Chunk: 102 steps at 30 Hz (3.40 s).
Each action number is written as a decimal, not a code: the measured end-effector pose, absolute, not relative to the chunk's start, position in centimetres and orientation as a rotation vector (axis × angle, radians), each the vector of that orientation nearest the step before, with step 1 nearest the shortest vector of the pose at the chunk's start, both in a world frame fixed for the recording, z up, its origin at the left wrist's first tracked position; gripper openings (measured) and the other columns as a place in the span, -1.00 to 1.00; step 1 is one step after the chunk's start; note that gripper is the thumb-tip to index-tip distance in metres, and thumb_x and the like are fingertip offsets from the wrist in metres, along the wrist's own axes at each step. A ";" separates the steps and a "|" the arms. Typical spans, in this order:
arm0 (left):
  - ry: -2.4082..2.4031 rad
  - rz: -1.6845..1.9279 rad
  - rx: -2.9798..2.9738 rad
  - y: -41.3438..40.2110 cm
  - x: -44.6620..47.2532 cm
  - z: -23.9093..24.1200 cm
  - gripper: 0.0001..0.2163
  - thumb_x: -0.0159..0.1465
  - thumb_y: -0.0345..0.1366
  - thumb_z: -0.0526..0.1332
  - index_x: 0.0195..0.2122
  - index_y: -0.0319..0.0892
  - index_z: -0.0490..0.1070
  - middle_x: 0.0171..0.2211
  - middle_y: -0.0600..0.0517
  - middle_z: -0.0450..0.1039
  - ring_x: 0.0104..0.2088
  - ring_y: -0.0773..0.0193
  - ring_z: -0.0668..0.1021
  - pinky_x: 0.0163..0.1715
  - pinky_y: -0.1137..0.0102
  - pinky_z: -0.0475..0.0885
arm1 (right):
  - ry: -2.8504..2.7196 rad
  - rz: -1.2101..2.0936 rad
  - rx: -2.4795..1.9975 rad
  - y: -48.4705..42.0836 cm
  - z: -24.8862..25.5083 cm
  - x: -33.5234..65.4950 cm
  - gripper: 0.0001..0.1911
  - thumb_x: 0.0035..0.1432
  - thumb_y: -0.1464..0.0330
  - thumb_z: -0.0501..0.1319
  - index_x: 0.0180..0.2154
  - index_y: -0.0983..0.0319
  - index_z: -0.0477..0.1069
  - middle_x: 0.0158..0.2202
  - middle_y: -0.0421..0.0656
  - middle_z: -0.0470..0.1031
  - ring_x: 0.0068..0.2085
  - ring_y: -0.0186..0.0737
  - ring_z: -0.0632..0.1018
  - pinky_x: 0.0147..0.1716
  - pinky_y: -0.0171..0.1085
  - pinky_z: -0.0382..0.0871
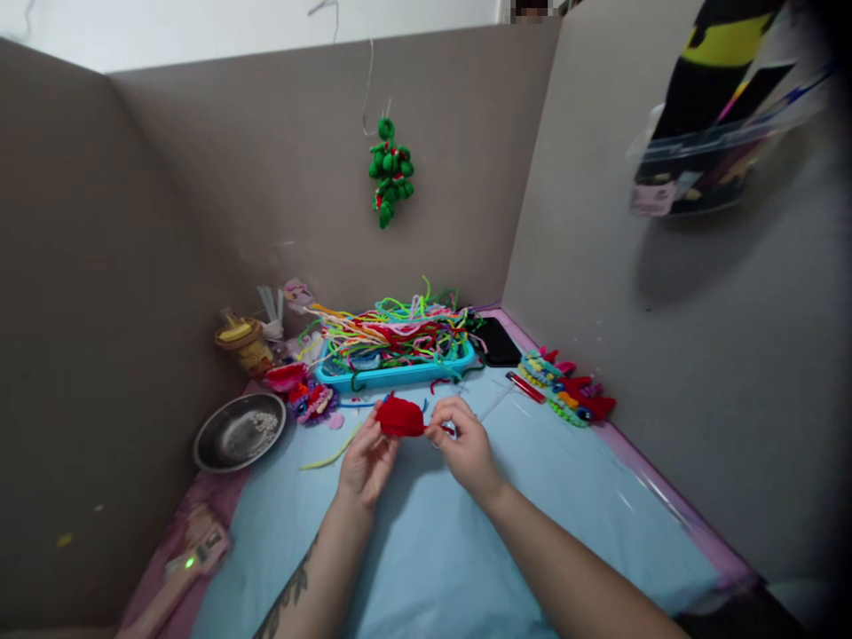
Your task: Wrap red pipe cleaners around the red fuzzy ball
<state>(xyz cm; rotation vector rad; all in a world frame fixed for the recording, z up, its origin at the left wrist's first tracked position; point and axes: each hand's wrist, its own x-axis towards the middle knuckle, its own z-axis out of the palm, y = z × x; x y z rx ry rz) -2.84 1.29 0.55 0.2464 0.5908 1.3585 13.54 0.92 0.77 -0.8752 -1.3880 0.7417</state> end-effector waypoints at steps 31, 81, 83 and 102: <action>0.634 1.509 0.602 0.8 -2.4 1.0 -0.37 -0.07 -0.53 0.33 0.04 -0.03 0.22 -0.14 0.00 0.46 -0.14 0.21 0.52 -0.07 0.30 0.33 | -1.608 0.869 -0.948 0.7 0.4 13.2 -0.93 0.09 0.42 0.13 -0.42 0.16 0.36 -0.46 -0.21 0.32 -0.42 -0.25 0.33 -0.42 -0.30 0.18; 0.644 1.441 0.464 0.8 -1.2 0.0 -0.48 -0.04 -0.53 0.31 -0.02 -0.18 0.28 -0.18 -0.07 0.50 -0.18 0.24 0.53 -0.09 0.33 0.37 | -1.230 1.012 -1.000 1.3 -0.6 11.9 -0.92 0.00 0.36 0.21 -0.46 0.21 0.33 -0.49 -0.22 0.40 -0.42 -0.27 0.44 -0.40 -0.31 0.31; 0.647 1.467 0.493 0.8 -1.2 0.1 -0.46 -0.03 -0.51 0.32 0.01 -0.16 0.26 -0.16 -0.07 0.49 -0.16 0.22 0.53 -0.06 0.29 0.35 | -1.318 0.845 -1.073 1.3 -0.5 12.2 -0.95 0.00 0.40 0.20 -0.47 0.21 0.34 -0.45 -0.21 0.36 -0.41 -0.28 0.41 -0.42 -0.33 0.27; 0.713 1.525 0.577 0.5 -1.2 0.4 -0.43 -0.06 -0.47 0.36 0.00 -0.10 0.25 -0.18 -0.02 0.47 -0.19 0.23 0.52 -0.12 0.35 0.34 | -1.520 0.692 -1.142 0.6 -0.2 12.0 -0.96 0.03 0.43 0.18 -0.45 0.21 0.39 -0.45 -0.21 0.35 -0.43 -0.28 0.38 -0.42 -0.31 0.27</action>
